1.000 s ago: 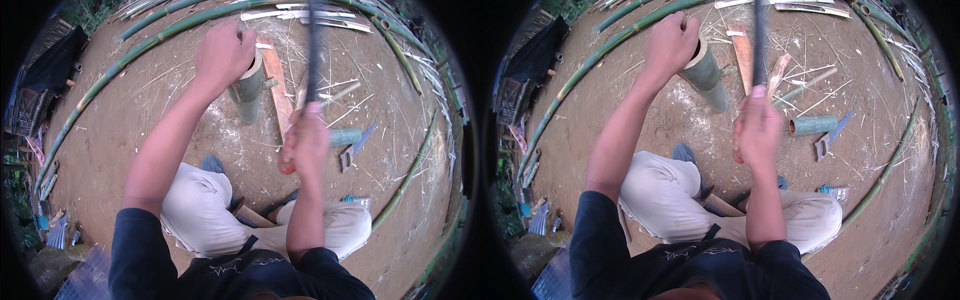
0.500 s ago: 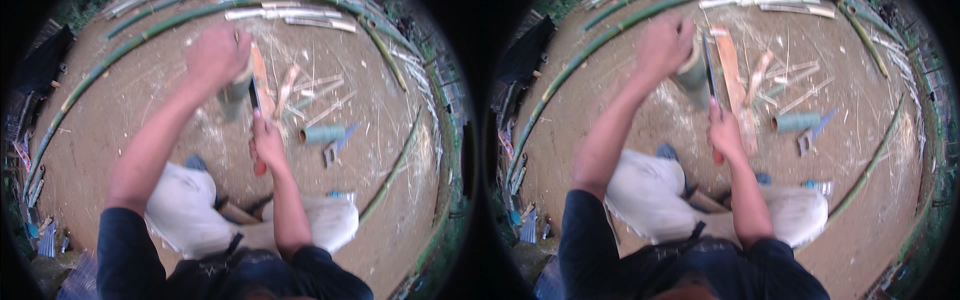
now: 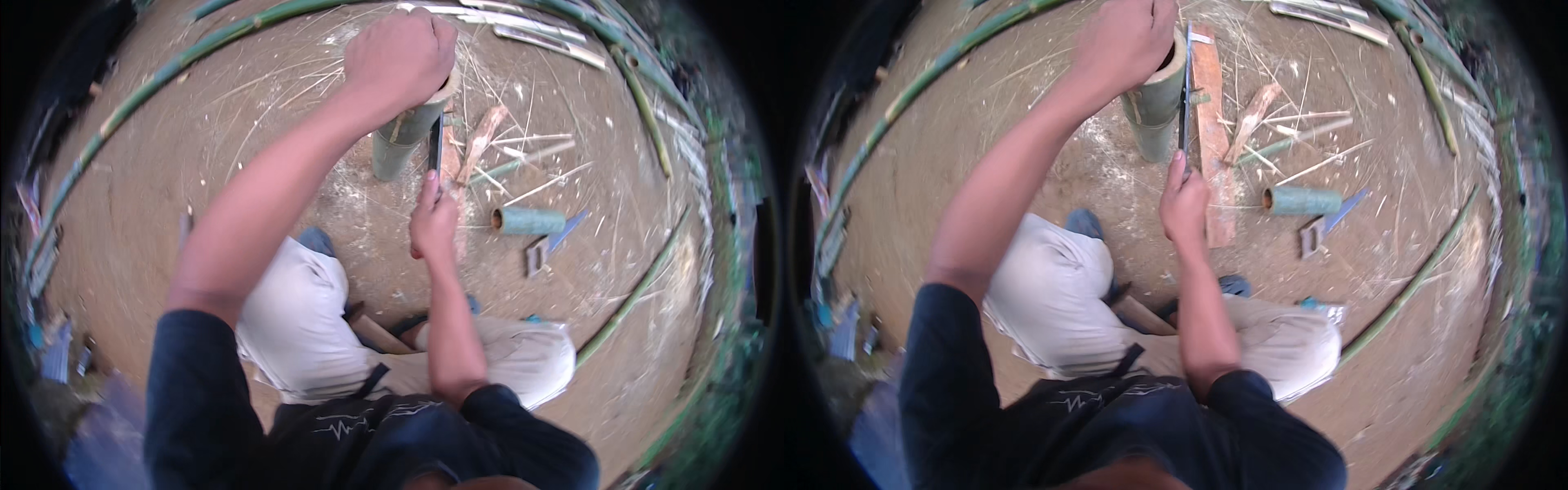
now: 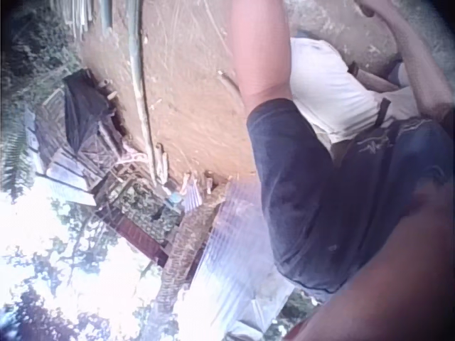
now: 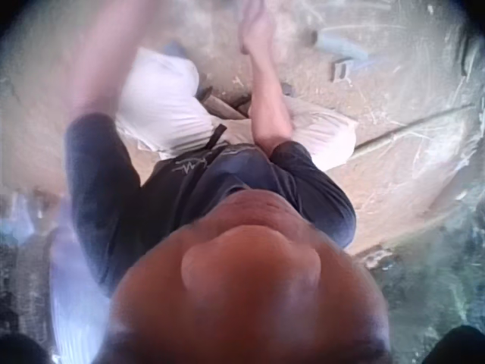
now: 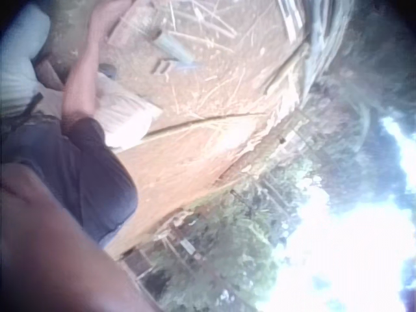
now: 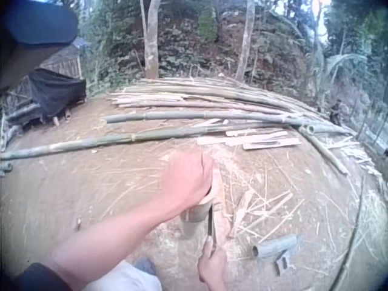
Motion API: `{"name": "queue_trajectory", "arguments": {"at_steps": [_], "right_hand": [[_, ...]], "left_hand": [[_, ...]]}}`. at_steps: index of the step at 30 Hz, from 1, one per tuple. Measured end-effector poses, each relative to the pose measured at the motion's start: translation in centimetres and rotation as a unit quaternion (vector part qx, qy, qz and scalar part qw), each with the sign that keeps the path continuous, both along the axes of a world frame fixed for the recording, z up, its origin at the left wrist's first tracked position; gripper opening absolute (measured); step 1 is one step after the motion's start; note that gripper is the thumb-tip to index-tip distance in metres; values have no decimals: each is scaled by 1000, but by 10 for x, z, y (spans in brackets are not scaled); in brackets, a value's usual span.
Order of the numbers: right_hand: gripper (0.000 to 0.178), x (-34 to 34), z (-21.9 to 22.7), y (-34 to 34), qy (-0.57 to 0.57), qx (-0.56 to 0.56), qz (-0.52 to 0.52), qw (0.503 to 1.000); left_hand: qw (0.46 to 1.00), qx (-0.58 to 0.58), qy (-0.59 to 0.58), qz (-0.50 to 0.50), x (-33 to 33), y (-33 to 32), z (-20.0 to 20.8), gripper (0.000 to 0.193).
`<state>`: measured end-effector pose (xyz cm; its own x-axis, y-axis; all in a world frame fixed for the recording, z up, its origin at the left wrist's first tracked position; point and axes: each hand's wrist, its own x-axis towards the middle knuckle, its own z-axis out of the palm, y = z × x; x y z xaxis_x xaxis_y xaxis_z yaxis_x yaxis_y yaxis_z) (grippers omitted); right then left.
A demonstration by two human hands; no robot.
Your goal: The person sits on the ground and uses a machete to split a section of bamboo. They first scrape the exterior of the bamboo with the blade, then position the bamboo vertically and strike it with a wooden stick to split it into halves.
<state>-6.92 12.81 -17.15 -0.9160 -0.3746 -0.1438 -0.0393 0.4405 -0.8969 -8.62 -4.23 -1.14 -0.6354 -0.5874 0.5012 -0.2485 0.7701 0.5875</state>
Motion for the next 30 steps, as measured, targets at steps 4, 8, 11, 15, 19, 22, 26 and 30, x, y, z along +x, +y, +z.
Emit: {"name": "queue_trajectory", "arguments": {"at_steps": [4, 8, 11, 15, 19, 22, 26, 30], "right_hand": [[59, -2, 19, 4, -105, -80, 40, 990], [56, 4, 12, 23, -186, -74, 38, 979], [51, -2, 14, 21, -111, -59, 25, 992], [36, 17, 13, 21, 61, -18, 4, 998], [29, 26, 13, 30, 74, -59, 7, 995], [27, 23, 57, 46, 0, -7, 62, 998], [27, 31, 61, 63, -39, 6, 83, 996], [25, 38, 30, 47, -125, -93, 25, 987]], "left_hand": [[998, 36, -32, -27, 16, -10, 14, 47], [997, -34, 49, -41, 14, 1, -15, 40], [996, -49, -18, -79, 24, 13, -8, 51], [972, -185, -64, -130, 44, 19, -19, 66], [953, -235, -117, -152, 66, 28, -28, 72], [936, -290, -162, -114, 91, 40, -28, 73], [935, -280, -177, -126, 103, 55, -31, 70], [954, -251, -97, -136, 88, 30, -24, 67]]}}
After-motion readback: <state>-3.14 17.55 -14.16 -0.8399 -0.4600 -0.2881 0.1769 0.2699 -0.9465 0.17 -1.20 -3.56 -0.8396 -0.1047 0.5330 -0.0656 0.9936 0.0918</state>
